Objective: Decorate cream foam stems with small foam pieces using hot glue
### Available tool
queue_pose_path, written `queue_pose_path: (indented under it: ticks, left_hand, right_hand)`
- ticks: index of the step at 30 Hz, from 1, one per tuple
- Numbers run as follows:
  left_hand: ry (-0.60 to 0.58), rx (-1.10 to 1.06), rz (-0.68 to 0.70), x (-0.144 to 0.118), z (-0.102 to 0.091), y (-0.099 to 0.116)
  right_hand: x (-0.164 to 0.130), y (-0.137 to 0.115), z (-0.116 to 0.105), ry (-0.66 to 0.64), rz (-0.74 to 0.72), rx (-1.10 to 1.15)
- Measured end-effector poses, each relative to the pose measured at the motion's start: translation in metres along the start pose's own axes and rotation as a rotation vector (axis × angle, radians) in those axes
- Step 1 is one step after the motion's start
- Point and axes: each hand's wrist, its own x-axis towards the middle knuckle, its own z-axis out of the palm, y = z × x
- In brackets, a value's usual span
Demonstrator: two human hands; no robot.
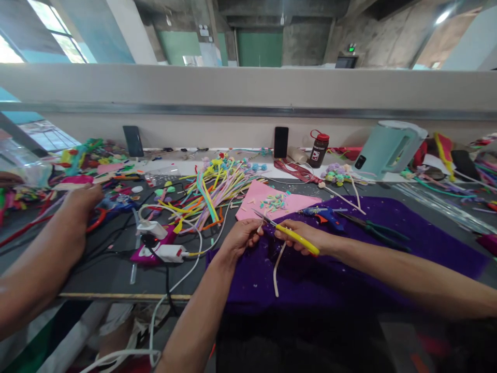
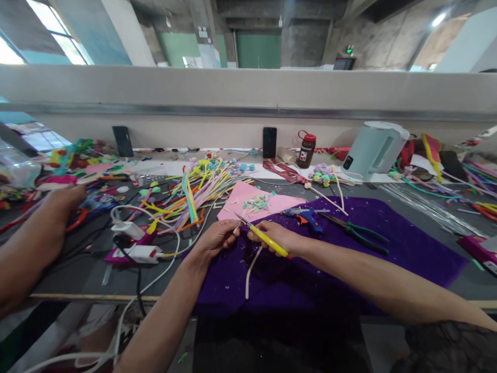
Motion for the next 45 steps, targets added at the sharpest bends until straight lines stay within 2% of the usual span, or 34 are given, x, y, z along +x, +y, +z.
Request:
queue_pose_path:
  ticks: [5, 9, 19, 23, 28, 34, 39, 45]
  left_hand:
    - [0.073, 0.122, -0.038, 0.003, 0.0, -0.003]
    - [0.077, 0.182, -0.048, 0.004, 0.001, -0.007]
    - [0.082, 0.208, -0.055, 0.001, 0.005, -0.004]
    - [0.078, 0.171, -0.04, 0.002, 0.003, -0.005]
    - [0.061, 0.074, -0.002, 0.001, 0.001, -0.003]
    - [0.008, -0.029, 0.022, -0.002, 0.002, 0.001]
    - [-0.012, -0.004, 0.021, -0.005, 0.005, 0.002]
    - [-0.004, 0.022, 0.009, -0.006, 0.006, 0.002]
  right_hand:
    - [0.011, -0.005, -0.007, 0.007, 0.088, -0.043]
    - [0.018, -0.007, -0.006, -0.028, 0.103, -0.059]
    - [0.017, -0.008, -0.008, 0.008, 0.099, -0.093]
    - [0.011, -0.006, -0.017, 0.008, 0.053, -0.038]
    - [-0.011, -0.003, -0.023, 0.016, -0.052, 0.059]
    - [-0.032, 0.004, -0.013, 0.035, -0.048, -0.191]
    - [-0.03, 0.001, 0.0, 0.092, -0.153, -0.347]
    - [-0.01, 0.008, 0.006, 0.129, -0.209, -0.33]
